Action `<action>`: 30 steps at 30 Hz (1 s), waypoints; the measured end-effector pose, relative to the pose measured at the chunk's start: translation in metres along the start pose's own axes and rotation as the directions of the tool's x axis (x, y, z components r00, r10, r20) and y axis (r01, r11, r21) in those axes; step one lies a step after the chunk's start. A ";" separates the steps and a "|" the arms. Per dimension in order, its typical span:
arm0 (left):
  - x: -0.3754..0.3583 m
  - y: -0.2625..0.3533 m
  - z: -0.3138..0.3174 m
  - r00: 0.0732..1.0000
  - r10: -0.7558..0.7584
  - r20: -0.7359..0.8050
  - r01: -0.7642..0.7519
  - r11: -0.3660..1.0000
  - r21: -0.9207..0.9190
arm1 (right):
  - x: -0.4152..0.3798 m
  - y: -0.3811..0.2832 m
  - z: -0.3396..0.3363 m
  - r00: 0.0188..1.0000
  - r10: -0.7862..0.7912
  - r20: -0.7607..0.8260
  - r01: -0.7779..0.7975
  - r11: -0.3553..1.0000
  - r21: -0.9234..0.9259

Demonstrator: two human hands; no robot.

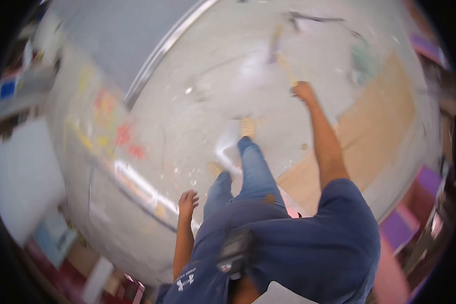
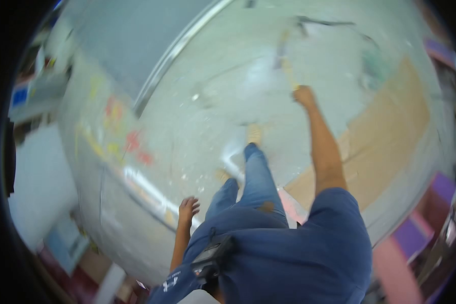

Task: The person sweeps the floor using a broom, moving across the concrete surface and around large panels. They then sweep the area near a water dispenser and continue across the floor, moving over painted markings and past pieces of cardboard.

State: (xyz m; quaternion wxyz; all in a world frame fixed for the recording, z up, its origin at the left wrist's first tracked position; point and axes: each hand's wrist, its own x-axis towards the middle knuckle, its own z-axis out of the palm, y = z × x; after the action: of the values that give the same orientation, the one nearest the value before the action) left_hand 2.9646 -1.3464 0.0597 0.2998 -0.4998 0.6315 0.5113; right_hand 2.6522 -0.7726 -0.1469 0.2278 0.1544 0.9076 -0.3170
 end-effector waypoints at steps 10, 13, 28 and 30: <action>0.039 0.043 0.020 0.985 -0.097 0.142 0.047 0.946 0.321 | -0.134 -0.063 0.111 0.887 -0.116 0.447 0.193 0.973 -0.130; 0.031 0.085 0.022 0.995 -0.025 0.094 -0.006 0.951 0.309 | -0.096 -0.024 0.148 0.946 0.121 0.302 -0.078 0.986 -0.150; 0.074 0.119 0.021 0.997 -0.003 0.081 -0.018 0.963 0.268 | -0.064 -0.103 0.001 0.942 0.333 -0.037 -0.289 0.866 0.409; 0.088 0.130 0.021 0.996 -0.006 0.091 -0.016 0.971 0.239 | -0.087 -0.161 0.010 0.950 0.277 0.145 -0.311 0.889 0.335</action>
State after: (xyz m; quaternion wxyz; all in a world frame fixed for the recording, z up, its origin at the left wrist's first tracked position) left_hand 2.8118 -1.3585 0.0201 0.3850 -0.4348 0.6754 0.4545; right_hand 2.6608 -0.9122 -0.0280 0.2835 0.3137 0.7902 -0.4436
